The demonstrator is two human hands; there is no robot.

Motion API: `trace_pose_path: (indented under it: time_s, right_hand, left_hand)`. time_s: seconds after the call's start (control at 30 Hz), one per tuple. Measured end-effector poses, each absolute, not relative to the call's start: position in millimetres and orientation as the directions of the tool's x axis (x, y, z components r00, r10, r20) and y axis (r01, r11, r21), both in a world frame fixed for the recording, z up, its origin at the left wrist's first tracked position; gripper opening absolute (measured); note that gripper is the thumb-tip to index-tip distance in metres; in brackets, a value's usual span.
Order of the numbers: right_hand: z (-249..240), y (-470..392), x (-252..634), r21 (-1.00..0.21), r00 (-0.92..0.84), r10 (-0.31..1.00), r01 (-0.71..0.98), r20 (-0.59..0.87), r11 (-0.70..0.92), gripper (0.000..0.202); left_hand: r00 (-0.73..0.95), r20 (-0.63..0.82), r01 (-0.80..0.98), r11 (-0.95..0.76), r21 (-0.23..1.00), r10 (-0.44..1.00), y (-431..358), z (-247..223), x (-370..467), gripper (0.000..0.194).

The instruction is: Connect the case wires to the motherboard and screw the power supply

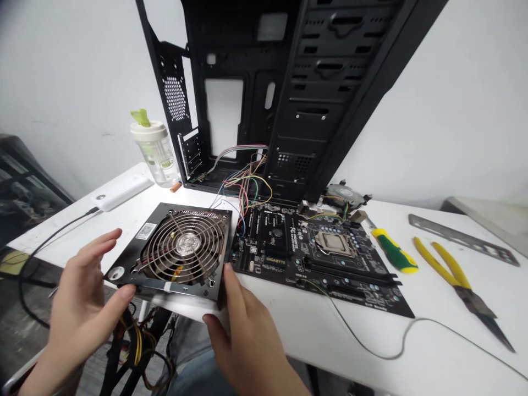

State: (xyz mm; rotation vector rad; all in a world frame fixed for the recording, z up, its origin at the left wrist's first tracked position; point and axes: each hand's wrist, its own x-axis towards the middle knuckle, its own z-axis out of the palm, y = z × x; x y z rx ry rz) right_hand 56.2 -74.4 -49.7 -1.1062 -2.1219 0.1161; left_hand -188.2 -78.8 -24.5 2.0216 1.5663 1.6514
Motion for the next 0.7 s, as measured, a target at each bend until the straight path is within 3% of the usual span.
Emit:
trace_pose_path:
  time_s: [0.3, 0.43, 0.6, 0.7]
  right_hand:
    - [-49.8, -74.8, 38.7, -0.359, -0.408, 0.726, 0.670, 0.554, 0.650, 0.094]
    - [-48.5, -72.6, 28.3, -0.420, -0.439, 0.752, 0.636, 0.492, 0.647, 0.109]
    - [-47.7, -68.7, 18.9, -0.470, -0.463, 0.751, 0.588, 0.471, 0.658, 0.111]
    - [-52.9, -70.1, 11.9, -0.516, -0.438, 0.765, 0.566, 0.472, 0.643, 0.110]
  left_hand:
    - [-0.199, 0.656, 0.681, -0.379, 0.626, 0.728, -73.2, -27.9, -198.2, 0.052]
    - [-0.239, 0.636, 0.693, -0.330, 0.641, 0.734, -71.0, -23.6, -204.4, 0.051]
    - [-0.275, 0.628, 0.743, -0.254, 0.619, 0.728, -68.9, -22.1, -208.7, 0.051]
    - [-0.296, 0.713, 0.815, -0.222, 0.536, 0.635, -78.9, -24.0, -199.6, 0.061]
